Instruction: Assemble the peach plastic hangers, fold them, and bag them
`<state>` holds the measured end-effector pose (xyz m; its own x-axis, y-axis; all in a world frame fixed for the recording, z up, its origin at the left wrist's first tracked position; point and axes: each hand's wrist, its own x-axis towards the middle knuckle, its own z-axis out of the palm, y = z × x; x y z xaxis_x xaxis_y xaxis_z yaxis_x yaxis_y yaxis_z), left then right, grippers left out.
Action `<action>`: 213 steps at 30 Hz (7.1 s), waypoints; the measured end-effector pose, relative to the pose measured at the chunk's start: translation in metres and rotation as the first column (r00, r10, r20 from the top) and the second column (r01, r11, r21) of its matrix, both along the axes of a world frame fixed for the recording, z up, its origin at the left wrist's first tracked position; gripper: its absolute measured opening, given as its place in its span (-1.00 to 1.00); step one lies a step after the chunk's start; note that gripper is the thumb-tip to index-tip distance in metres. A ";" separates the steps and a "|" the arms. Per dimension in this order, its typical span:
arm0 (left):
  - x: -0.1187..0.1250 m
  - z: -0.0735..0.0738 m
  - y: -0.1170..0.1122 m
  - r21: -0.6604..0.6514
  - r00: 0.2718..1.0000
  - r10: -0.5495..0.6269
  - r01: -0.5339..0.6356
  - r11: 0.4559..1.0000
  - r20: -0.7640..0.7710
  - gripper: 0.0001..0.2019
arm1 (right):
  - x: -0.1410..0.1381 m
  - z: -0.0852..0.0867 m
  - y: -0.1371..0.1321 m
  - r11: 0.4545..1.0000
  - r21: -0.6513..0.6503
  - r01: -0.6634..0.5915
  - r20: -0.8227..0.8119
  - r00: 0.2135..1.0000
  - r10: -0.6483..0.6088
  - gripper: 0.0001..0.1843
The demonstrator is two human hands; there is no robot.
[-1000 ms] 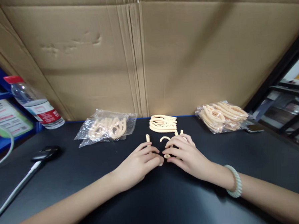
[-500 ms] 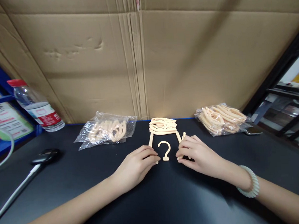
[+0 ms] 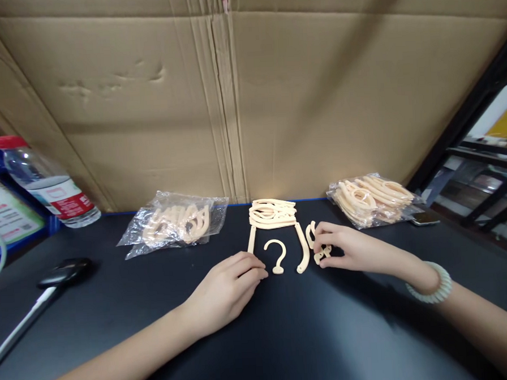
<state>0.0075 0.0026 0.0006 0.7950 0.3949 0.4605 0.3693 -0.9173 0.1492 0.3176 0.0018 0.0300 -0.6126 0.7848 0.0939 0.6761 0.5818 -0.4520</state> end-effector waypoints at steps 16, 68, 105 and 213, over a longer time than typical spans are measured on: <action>0.002 0.001 0.001 -0.022 1.000 0.013 -0.013 1.000 -0.001 -0.74 | 0.003 -0.009 0.006 0.987 0.155 0.039 0.028 0.999 -0.044 -0.95; 0.031 0.025 -0.028 -0.612 0.939 0.300 -0.139 0.779 0.168 -0.87 | -0.047 -0.016 -0.041 0.979 -0.206 0.015 -0.693 0.704 -0.157 -0.75; 0.033 -0.003 -0.044 -0.748 0.687 0.491 0.116 0.654 0.536 -0.83 | -0.045 -0.022 -0.037 0.941 -0.312 0.128 -0.891 0.303 -0.337 -0.75; 0.041 0.012 -0.049 -0.830 0.463 0.701 0.163 0.534 0.542 -0.74 | -0.070 -0.034 -0.064 0.771 0.610 -0.184 0.087 0.982 0.165 -0.79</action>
